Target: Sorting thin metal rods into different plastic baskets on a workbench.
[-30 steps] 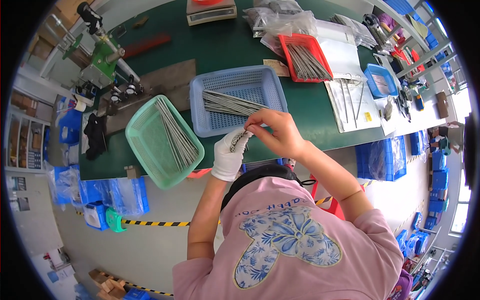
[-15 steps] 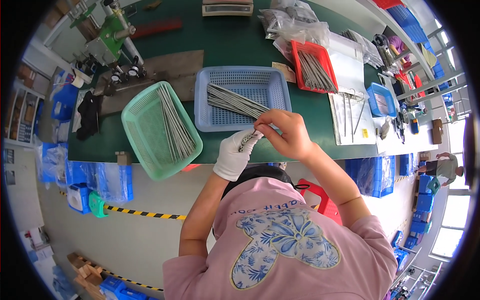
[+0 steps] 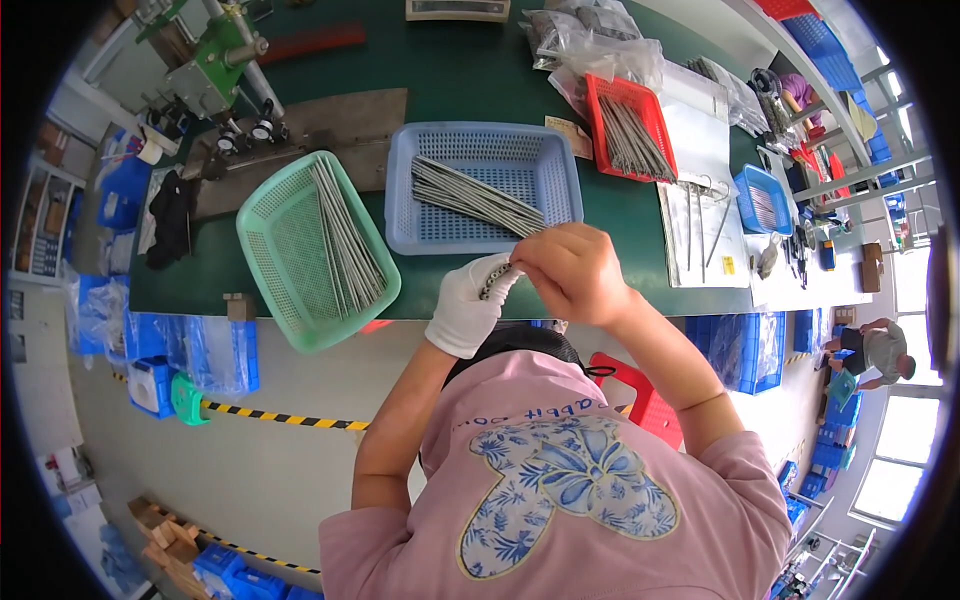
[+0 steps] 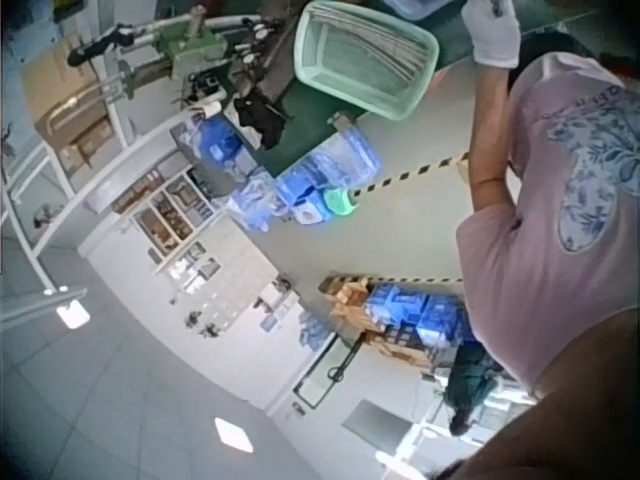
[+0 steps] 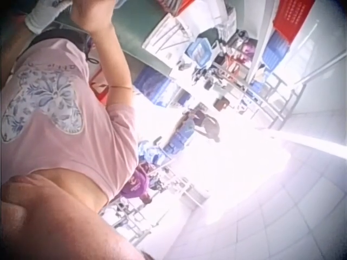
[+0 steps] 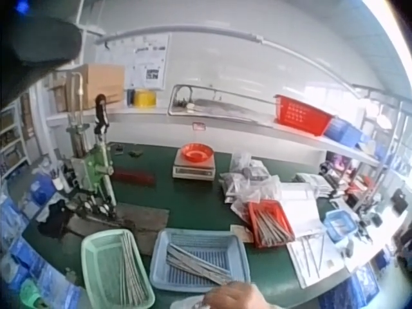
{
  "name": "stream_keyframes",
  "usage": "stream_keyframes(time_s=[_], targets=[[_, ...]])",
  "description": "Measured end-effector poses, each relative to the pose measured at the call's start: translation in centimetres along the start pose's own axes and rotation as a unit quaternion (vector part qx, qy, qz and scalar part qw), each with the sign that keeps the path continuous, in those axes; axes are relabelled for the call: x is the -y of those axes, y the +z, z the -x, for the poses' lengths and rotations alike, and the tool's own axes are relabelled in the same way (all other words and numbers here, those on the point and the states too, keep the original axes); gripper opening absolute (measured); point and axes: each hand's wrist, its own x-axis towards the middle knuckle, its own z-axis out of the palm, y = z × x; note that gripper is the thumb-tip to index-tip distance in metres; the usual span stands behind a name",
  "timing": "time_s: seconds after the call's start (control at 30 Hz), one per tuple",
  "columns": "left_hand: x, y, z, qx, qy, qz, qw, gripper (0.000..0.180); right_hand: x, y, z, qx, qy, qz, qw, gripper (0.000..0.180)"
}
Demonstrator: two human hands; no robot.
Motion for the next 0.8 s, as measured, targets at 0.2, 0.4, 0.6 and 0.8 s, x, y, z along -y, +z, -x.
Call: stream_keyframes(time_s=[0.2,0.4,0.6,0.8], targets=[[-0.15,-0.23,0.09,-0.003,0.014,0.000,1.000,0.018,-0.05,0.13,0.21,-0.002,0.011,-0.023,1.000,0.010],[-0.48,-0.06,0.07,0.002,0.006,0.006,1.000,0.017,0.02,0.08,0.16,-0.005,0.037,-0.079,0.996,0.007],[-0.12,-0.24,0.03,0.003,0.011,-0.006,1.000,0.016,-0.09,-0.04,0.03,0.039,0.027,-0.036,0.998,0.010],[-0.34,-0.65,0.12,0.029,0.005,-0.029,0.999,0.017,-0.13,0.13,-0.27,0.048,-0.044,-0.021,0.998,0.014]])
